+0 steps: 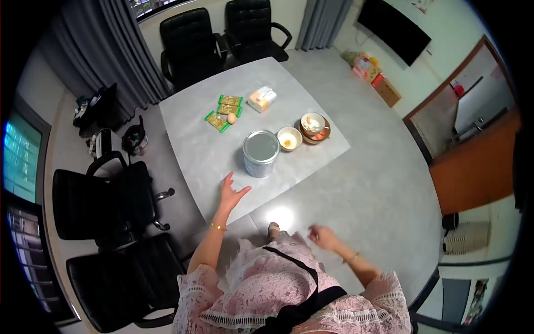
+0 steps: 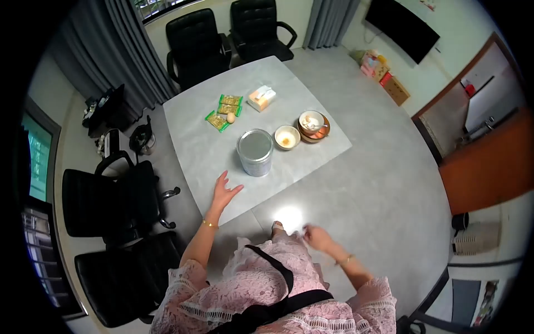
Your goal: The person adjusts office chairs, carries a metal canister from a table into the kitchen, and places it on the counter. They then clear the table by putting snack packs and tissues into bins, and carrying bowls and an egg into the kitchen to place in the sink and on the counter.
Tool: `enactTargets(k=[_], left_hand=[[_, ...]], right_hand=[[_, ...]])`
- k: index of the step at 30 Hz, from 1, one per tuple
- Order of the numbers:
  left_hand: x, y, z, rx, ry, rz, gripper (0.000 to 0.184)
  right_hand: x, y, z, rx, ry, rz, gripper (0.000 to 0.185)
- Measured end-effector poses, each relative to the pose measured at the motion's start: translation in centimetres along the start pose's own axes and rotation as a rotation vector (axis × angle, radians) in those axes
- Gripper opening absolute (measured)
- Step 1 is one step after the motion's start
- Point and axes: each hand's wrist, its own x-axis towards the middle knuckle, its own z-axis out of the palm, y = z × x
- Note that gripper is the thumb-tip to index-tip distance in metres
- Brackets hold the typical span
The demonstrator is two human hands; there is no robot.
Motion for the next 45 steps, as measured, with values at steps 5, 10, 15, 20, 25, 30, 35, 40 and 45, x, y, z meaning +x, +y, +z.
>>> enactTargets(k=[5,10,15,20,25,30,35,40,45], left_hand=[[5.1,2.1,1.3,0.219,-0.044,0.193,0.106],[8.0,1.9,2.1,0.363,-0.102,0.205,0.118],[9.9,1.1,2.8,0.258,-0.229,0.307,0.123],[9.7,2.5,3.9,-0.105,-0.257,0.248,0.110],[9.1,2.9,4.0,-0.062,-0.223,0.237,0.105],[8.4,4.9,4.2,0.134,-0.342,0.181,0.107],[7.6,7.4,5.9,0.185,-0.443,0.123,0.110],[7.0,9.9,9.4,0.245,-0.550,0.180,0.111],[6.3,11.4,14.4,0.250,-0.692,0.242,0.113]], right_hand=[[15.6,-2.6,-9.6,0.231,0.179,-0.163,0.066],[24.3,-7.7,-12.9,0.647,-0.075,0.140,0.096],[27.9,-8.3,-10.4,0.707,-0.231,0.210,0.090],[27.7,-8.9,-10.2,0.805,-0.257,0.203,0.078],[28.0,-6.6,-8.5,0.776,-0.185,0.090,0.090],[25.6,-6.9,-9.9,0.802,-0.202,0.172,0.091],[22.6,-6.4,-12.1,0.790,-0.118,0.199,0.088],[18.6,-4.7,-14.6,0.894,-0.037,0.279,0.087],[13.8,-0.9,-15.5,1.002,0.117,0.344,0.082]])
